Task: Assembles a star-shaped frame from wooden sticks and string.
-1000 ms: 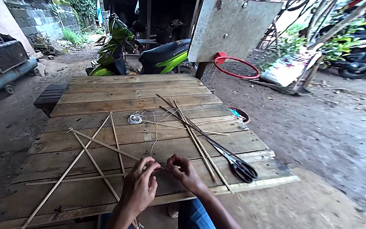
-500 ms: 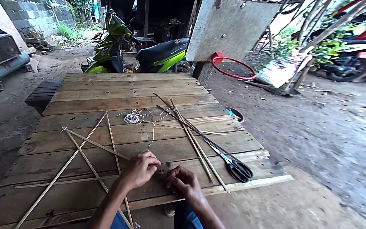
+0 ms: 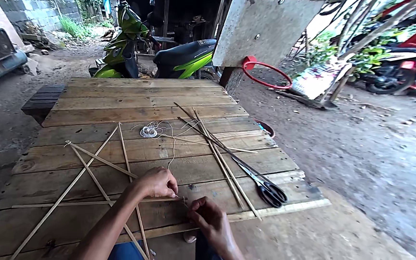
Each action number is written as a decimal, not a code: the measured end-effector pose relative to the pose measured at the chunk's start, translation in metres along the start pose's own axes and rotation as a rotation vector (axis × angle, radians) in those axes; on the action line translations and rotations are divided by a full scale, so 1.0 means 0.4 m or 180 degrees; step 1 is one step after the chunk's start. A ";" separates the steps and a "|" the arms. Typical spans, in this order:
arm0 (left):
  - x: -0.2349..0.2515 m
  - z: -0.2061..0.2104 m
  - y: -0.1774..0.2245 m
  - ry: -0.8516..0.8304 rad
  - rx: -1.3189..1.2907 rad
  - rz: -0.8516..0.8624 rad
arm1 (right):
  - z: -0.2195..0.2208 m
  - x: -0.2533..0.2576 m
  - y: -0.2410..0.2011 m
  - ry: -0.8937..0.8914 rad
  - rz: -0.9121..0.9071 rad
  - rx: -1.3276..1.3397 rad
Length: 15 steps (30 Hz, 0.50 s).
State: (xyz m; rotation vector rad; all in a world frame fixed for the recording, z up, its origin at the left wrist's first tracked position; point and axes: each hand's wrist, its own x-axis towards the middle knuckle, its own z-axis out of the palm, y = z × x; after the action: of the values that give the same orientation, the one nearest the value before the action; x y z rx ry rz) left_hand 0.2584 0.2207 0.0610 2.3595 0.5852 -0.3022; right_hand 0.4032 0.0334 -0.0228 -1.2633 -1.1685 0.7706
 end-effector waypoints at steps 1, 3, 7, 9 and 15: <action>0.002 0.001 0.000 0.0029 -0.0021 0.0023 | 0.002 -0.012 -0.003 0.0015 -0.0036 -0.0203; -0.006 0.005 -0.003 0.0165 -0.0135 0.0100 | 0.000 -0.034 -0.017 0.0127 -0.0084 -0.0733; -0.065 0.017 -0.025 0.0523 0.0011 0.0009 | -0.035 -0.059 -0.046 0.0707 -0.0204 -0.1648; -0.104 0.019 -0.045 0.0609 0.0180 -0.0264 | -0.047 -0.059 -0.050 0.0856 -0.0348 -0.2020; -0.228 0.050 -0.125 0.1849 0.0079 -0.0187 | 0.003 0.018 -0.030 0.0366 -0.0669 -0.2282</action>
State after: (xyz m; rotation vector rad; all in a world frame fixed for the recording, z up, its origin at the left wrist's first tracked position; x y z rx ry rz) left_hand 0.1534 0.2110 0.0511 2.4518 0.9200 0.3704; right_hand 0.4021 0.0384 -0.0097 -1.6973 -1.5161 0.1032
